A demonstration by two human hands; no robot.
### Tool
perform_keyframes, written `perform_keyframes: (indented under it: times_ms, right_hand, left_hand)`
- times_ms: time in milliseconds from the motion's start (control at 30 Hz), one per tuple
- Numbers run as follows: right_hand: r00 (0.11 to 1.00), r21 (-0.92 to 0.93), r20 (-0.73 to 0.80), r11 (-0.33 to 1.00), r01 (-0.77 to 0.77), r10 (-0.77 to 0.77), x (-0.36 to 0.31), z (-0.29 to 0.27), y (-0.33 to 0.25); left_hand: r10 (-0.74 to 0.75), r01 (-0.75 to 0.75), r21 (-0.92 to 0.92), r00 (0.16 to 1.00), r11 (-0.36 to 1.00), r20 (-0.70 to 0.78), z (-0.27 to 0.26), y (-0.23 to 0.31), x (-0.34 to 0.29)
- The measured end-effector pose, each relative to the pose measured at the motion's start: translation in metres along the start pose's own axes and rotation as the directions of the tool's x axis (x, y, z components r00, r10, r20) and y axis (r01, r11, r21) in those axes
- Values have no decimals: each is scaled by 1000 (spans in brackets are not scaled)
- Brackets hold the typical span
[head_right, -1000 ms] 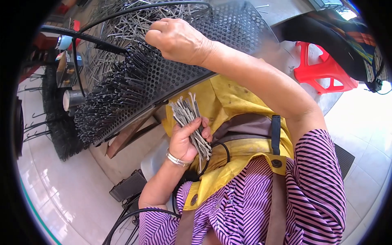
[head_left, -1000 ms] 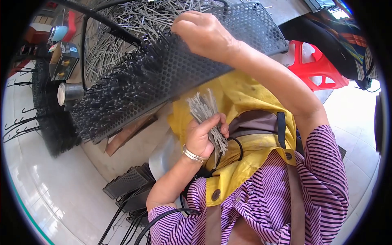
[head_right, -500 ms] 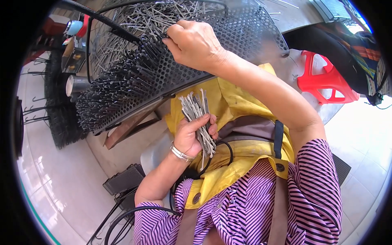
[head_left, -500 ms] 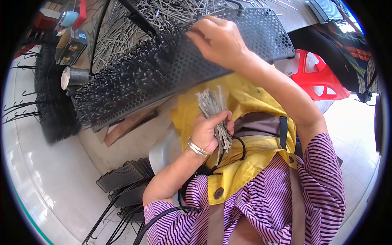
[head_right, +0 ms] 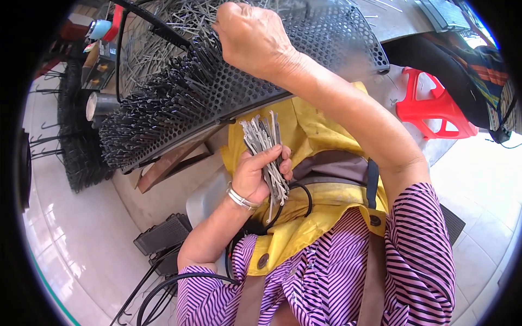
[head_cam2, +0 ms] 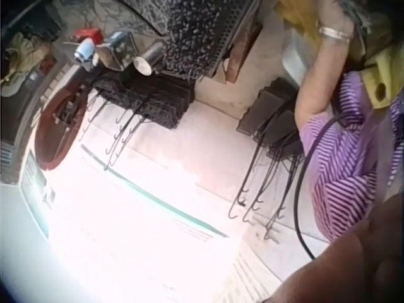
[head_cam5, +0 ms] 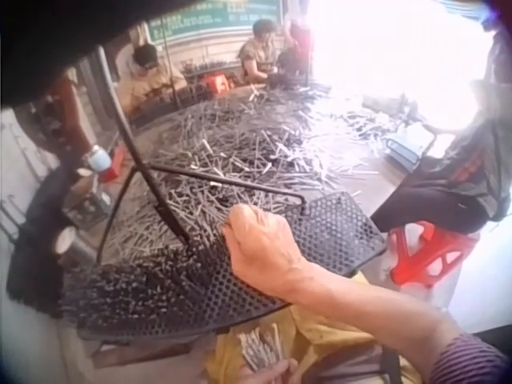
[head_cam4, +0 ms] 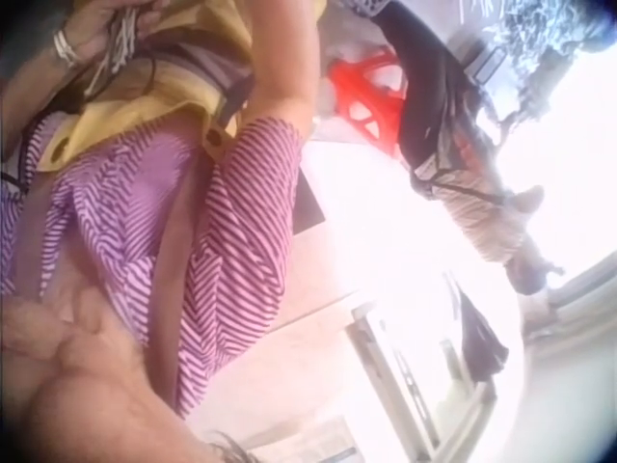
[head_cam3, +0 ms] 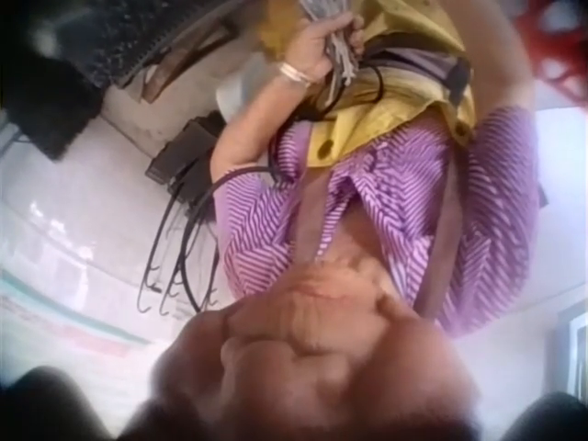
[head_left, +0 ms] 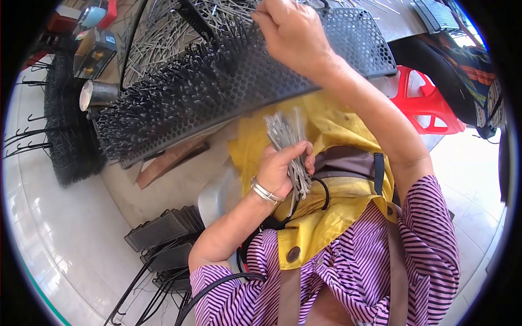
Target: Inserting individual metal rods into a perforated metal grid or assembly plate.
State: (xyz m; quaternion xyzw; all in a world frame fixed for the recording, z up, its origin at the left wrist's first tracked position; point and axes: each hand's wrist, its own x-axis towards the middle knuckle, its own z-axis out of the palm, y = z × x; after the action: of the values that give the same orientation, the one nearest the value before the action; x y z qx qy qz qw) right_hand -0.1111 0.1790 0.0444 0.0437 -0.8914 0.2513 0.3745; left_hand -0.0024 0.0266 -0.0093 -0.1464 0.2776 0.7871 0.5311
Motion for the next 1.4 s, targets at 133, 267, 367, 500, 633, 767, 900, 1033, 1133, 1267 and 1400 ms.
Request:
perform_keyframes:
  times_ms: [133, 267, 367, 500, 633, 767, 900, 1033, 1133, 1267, 1400]
  right_hand:
    - [988, 6, 148, 999, 43, -43, 16, -9, -2]
    - [948, 17, 277, 987, 160, -159, 31, -12, -5]
    - [930, 52, 328, 986, 156, -165, 39, -15, -10]
    - [910, 98, 384, 987, 126, -154, 40, -17, -9]
    - [936, 213, 287, 967, 142, -201, 34, -17, -4]
    - [947, 382, 167, 903, 195, -275, 31, -14, -3]
    - [885, -87, 347, 929, 359, -310, 27, -11, -7]
    - [910, 161, 338, 967, 198, -242, 28, -5, 4]
    - [877, 94, 437, 980, 177, -200, 38, -10, -7]
    - [839, 4, 494, 966, 259, -227, 51, -12, -17]
    - [788, 50, 529, 939, 341, -314, 57, -14, -21]
  left_hand:
    - [0, 2, 18, 998, 1000, -69, 3, -1, 0]
    - [7, -5, 24, 998, 1000, -68, 2, -3, 2]
    - [10, -9, 14, 997, 1000, -73, 3, -3, 2]
    - [9, -8, 12, 997, 1000, -77, 3, -2, 1]
    - [5, -5, 8, 998, 1000, -59, 3, -2, 1]
    - [2, -2, 9, 997, 1000, -71, 2, -2, 0]
    - [4, -4, 4, 998, 1000, -70, 3, -2, 0]
    - [7, -5, 21, 997, 1000, -79, 3, -3, 1]
    - [8, -6, 26, 997, 1000, -83, 3, -2, 1]
    - [-17, 20, 74, 999, 997, -40, 2, -1, 0]
    - [-7, 12, 89, 998, 996, -58, 2, 0, 0]
